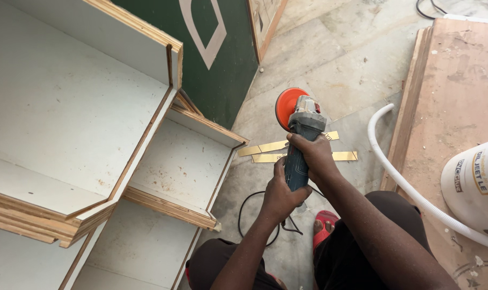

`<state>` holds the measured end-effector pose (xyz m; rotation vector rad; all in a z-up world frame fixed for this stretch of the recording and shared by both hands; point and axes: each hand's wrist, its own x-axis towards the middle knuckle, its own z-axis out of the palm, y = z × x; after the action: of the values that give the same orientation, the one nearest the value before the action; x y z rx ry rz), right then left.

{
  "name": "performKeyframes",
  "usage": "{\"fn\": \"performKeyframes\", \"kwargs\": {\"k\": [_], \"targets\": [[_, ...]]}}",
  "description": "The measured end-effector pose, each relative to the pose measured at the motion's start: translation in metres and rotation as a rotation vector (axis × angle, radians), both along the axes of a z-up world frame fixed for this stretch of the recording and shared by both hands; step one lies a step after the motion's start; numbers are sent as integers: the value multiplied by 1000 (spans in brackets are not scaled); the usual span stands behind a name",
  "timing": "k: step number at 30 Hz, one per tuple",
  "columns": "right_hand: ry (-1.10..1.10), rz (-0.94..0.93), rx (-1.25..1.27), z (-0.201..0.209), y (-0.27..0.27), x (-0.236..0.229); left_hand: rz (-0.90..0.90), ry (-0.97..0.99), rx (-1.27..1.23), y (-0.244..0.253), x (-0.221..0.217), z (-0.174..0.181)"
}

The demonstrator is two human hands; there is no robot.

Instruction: The person uses an electric sander to smooth the edges and surfaces of a wooden cabinet. They move the sander along the frame and shelves, then briefly touch the wood with their hand to check the surface.

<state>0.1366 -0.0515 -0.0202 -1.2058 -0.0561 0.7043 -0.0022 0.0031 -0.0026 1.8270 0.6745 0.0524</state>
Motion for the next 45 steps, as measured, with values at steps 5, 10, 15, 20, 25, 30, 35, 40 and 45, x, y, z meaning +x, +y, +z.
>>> {"fn": "performKeyframes", "kwargs": {"k": [5,10,15,20,25,30,35,40,45], "targets": [[-30,-50,-17,-23,20,-26,51,83,67,16,-10,-11],[-160,18,-149,-28,56,-79,68,157,139,57,-50,-22],[-132,123,-92,-4,97,-120,172,160,180,95,-96,-17],[-143,203,-162,9,121,-142,311,67,-25,118,-122,-24],[-220,240,-211,4,118,-141,335,-51,72,112,-133,-55],[-200,210,-207,9,90,-111,244,-36,189,95,-103,-56],[-60,98,-131,22,50,-72,109,-79,131,61,-53,-25],[45,-71,154,39,19,-32,63,52,141,34,4,9],[43,-175,229,59,-6,0,-21,22,155,17,47,24]]}}
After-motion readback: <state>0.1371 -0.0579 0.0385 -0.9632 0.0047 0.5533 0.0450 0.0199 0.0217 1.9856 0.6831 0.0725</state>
